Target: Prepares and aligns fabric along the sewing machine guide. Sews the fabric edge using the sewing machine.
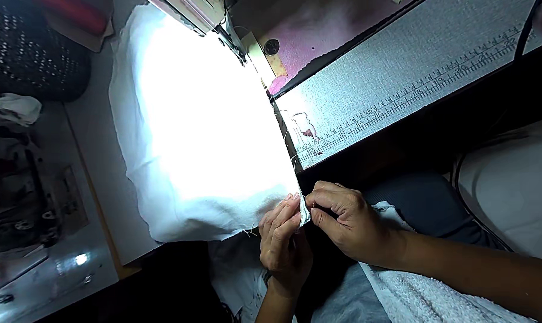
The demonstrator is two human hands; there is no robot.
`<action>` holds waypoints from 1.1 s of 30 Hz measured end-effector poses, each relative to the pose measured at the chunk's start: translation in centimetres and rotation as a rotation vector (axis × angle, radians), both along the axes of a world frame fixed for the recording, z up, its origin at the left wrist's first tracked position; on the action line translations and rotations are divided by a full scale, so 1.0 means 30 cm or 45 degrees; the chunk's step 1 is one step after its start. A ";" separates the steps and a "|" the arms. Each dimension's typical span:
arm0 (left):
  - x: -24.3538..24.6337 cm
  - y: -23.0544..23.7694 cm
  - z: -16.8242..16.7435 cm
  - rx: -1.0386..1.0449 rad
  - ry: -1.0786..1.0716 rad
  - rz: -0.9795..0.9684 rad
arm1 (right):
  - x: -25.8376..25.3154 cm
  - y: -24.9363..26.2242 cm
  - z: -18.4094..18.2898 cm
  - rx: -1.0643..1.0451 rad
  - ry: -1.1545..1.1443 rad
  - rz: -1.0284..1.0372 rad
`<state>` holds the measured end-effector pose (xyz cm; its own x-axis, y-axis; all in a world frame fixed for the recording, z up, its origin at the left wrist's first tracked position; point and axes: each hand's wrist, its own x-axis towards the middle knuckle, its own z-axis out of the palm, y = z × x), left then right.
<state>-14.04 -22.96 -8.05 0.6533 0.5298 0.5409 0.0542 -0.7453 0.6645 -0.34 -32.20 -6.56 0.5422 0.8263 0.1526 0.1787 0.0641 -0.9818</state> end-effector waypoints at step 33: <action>-0.007 0.065 0.089 0.104 0.110 -0.025 | -0.008 -0.009 -0.040 0.109 0.492 -0.002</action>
